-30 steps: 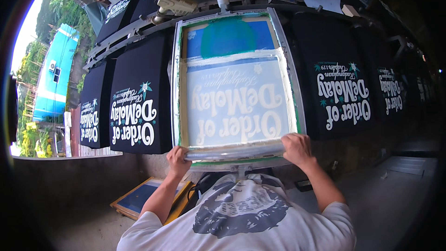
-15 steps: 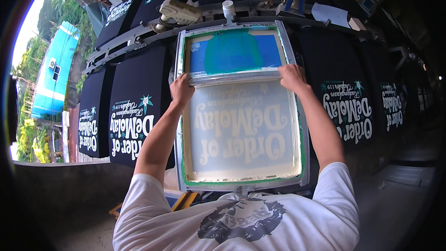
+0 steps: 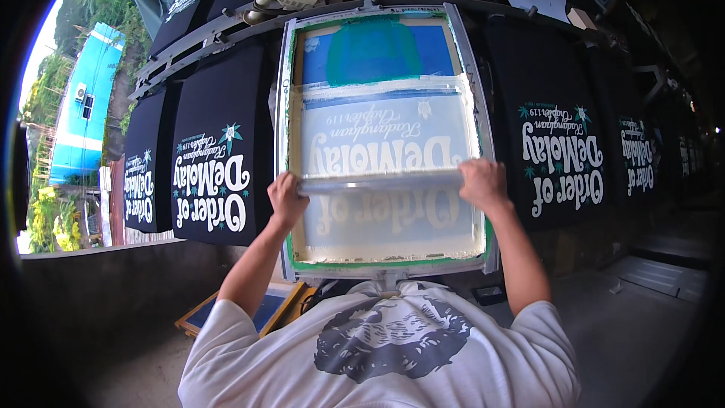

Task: The person uses a squeegee to pull white ink across a screen-printing frame, transferring the design onto a black t-shirt. The person repeats the squeegee stroke multiple times to ensure even ink coverage on the garment.

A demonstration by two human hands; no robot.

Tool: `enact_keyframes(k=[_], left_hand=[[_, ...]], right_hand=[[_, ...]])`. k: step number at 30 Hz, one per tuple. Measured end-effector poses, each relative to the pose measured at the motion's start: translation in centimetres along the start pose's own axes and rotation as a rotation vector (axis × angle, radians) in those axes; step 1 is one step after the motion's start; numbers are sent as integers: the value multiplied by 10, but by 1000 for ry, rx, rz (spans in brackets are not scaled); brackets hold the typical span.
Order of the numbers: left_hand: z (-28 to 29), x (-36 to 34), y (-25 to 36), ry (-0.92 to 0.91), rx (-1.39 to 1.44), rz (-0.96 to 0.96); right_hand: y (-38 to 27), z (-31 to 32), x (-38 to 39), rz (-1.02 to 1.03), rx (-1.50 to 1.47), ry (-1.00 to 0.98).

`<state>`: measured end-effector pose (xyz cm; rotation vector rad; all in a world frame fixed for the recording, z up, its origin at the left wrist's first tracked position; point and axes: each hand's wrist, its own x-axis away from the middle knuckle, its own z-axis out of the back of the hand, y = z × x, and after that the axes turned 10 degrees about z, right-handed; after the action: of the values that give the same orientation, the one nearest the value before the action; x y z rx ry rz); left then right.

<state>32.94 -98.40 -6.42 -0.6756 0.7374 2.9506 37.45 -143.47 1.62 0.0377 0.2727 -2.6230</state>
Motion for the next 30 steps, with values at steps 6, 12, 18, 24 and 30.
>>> enact_keyframes(k=[6,12,18,24,30], left_hand=[[53,141,23,-9,98,-44],[70,177,32,-83,130,-56],[76,158,39,-122,101,-21],[89,144,52,-55,93,22],[80,182,48,-84,91,-38]], right_hand=[[-62,-12,135,50,-44,124],[-81,-25,172,150,17,314],[-77,-12,159,167,-29,274],[-78,25,151,140,-75,130],[-81,-10,183,194,-44,348]])
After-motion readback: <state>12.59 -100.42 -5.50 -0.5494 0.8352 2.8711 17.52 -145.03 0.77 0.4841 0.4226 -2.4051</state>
